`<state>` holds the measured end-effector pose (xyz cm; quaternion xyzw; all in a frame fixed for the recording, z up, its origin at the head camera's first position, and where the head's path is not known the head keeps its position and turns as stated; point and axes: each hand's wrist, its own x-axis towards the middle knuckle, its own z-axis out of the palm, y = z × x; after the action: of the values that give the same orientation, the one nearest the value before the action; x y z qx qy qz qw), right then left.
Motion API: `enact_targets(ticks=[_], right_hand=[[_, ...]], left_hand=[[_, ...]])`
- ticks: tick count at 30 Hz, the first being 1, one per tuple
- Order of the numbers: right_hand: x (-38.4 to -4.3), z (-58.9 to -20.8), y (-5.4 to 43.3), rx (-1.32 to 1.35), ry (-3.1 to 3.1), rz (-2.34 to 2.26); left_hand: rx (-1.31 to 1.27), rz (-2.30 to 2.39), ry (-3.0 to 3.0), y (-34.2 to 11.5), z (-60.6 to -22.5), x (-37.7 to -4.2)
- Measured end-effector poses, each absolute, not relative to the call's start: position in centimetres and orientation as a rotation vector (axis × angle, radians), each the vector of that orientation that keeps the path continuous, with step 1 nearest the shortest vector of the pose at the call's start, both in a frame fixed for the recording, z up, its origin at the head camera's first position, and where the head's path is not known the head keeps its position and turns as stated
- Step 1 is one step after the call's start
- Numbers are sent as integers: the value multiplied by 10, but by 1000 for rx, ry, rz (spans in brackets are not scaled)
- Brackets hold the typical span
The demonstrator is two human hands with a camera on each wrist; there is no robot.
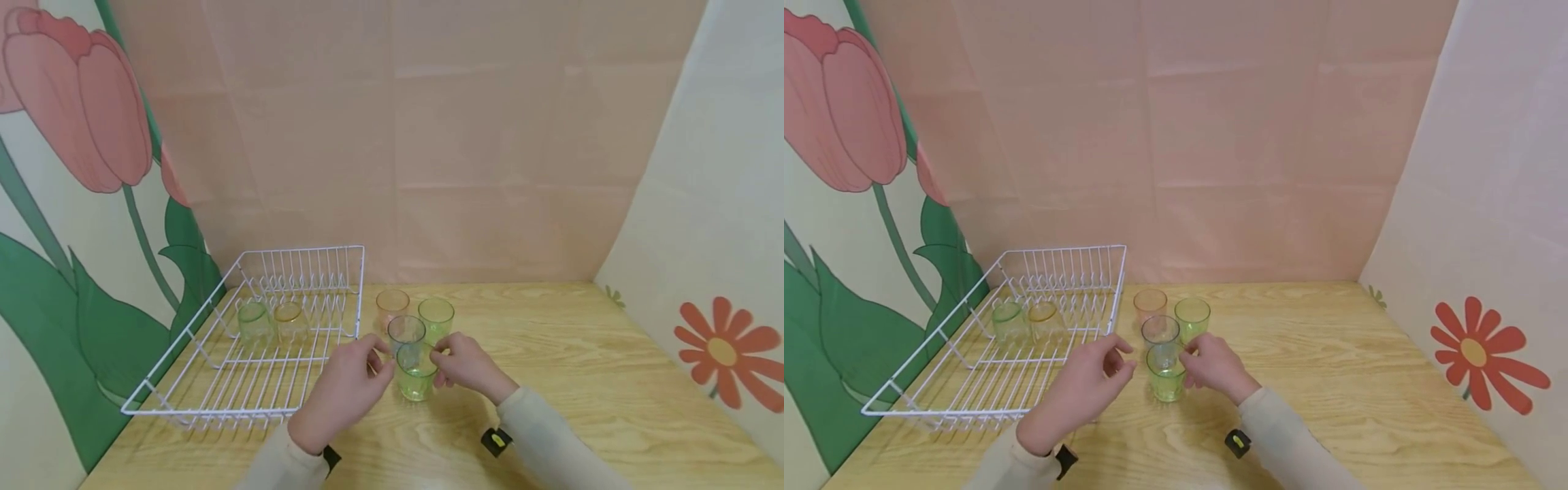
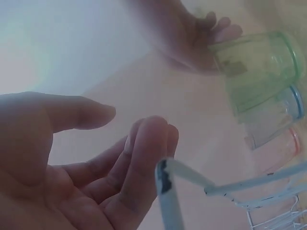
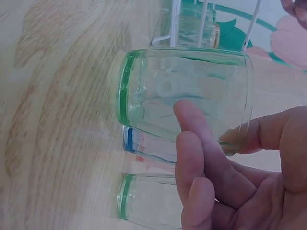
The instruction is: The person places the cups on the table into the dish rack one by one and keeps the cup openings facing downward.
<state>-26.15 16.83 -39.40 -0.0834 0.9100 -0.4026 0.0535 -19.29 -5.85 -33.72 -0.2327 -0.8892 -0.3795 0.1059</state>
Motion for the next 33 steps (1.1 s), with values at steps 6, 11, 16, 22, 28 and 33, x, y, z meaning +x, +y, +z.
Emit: enact_targets(ticks=[6, 11, 16, 22, 28, 33], right_hand=[[-259, -387, 169, -304, 2797, -1239], [-256, -382, 168, -328, 2832, -1258], [-252, -376, 165, -333, 2853, -1296], [-246, -366, 159, -314, 2857, -1331], [-239, -353, 155, -350, 2889, -1371], [-235, -343, 152, -385, 2901, -1403]], left_hand=[[-628, -1203, -2617, -66, -331, -200], [-572, -1234, -2636, -72, -328, -205], [-542, -1299, -2647, -76, -327, -209], [-532, -1348, -2661, -78, -328, -214], [-533, -1277, -2688, -78, -326, -216], [-585, -1293, -2698, -77, -323, -216]])
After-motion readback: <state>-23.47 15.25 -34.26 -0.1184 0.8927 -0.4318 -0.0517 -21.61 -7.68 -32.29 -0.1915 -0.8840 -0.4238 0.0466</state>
